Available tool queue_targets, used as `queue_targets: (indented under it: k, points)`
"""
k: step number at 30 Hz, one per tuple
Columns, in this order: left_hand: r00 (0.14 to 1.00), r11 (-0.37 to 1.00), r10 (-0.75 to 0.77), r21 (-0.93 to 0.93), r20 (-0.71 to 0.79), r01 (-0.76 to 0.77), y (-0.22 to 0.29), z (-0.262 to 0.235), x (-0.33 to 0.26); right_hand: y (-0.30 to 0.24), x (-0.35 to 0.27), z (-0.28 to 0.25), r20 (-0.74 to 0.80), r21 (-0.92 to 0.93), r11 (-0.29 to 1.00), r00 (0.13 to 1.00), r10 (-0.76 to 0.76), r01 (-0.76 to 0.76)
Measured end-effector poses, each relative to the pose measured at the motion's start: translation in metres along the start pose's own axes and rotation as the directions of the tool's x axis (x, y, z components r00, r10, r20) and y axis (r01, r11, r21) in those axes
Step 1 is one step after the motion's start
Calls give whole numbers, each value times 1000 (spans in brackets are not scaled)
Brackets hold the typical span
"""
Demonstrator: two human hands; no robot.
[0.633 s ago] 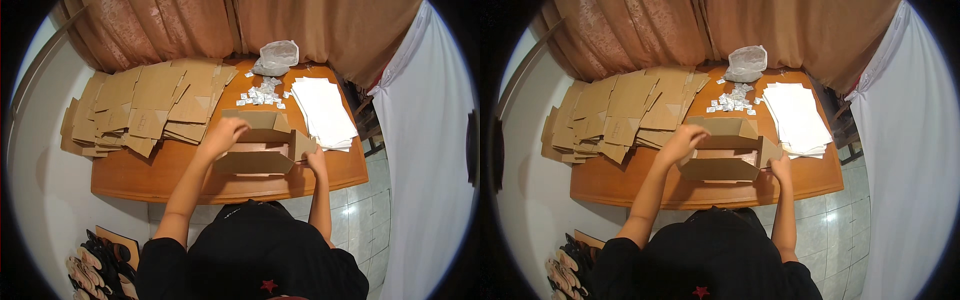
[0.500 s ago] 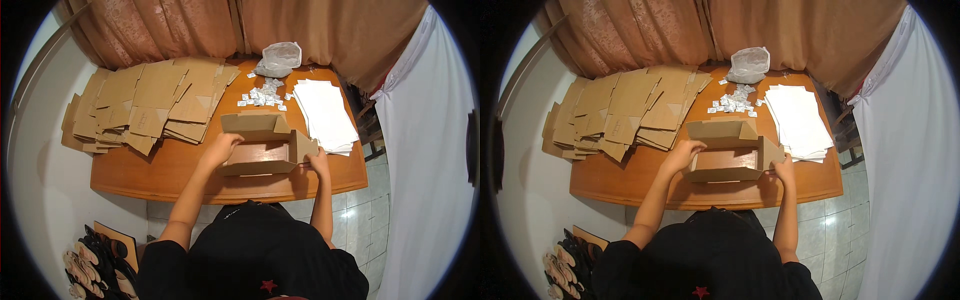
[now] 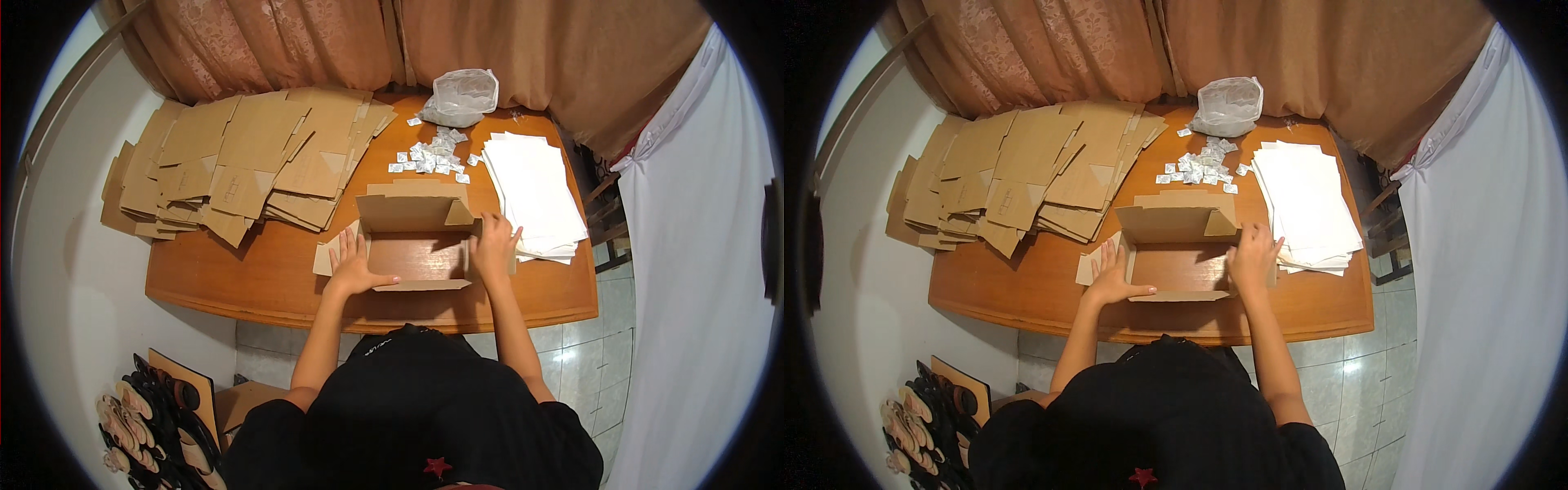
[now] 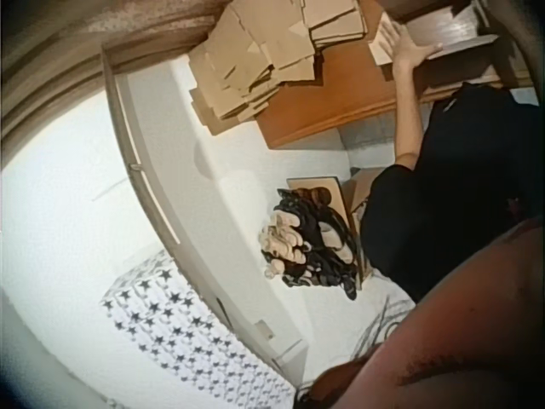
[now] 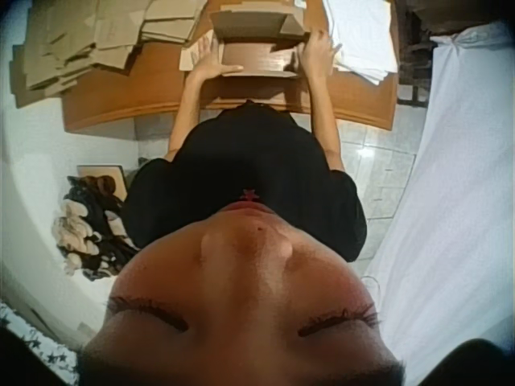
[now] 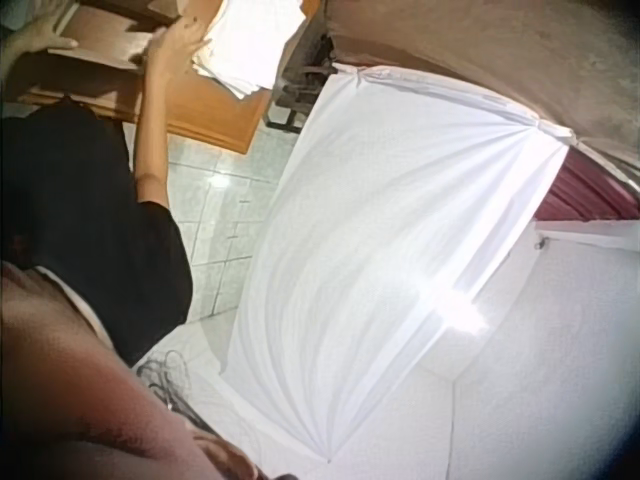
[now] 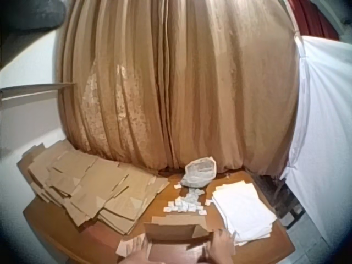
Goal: Assembling flat cardboard shoe boxes, inserting tissue paper and silica gel packets, and stacking the finished boxes on a shelf.
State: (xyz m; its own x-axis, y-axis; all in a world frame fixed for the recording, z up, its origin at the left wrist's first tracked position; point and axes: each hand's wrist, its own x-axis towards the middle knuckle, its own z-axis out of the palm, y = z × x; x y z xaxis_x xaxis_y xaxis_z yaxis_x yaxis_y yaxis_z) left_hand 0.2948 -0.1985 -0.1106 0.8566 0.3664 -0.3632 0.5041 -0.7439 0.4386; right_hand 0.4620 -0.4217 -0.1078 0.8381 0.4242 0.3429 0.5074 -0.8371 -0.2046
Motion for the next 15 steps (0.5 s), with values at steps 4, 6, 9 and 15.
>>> queue_targets:
  k: [4,6,9,15]
  points:
    - [998,1000,3,-4,-57,-4,2,11,-5,-35,17,-1,-74,97,995,997,-32,39]
    - [990,999,20,35,-140,-16,5,16,-8,-39,24,8,11,59,997,999,39,-40]
    - [985,998,20,69,-174,-8,5,21,-10,-36,28,20,33,72,996,998,56,-58]
    - [952,994,46,-82,-302,-74,4,24,-13,-12,16,19,-46,201,978,998,-50,58]
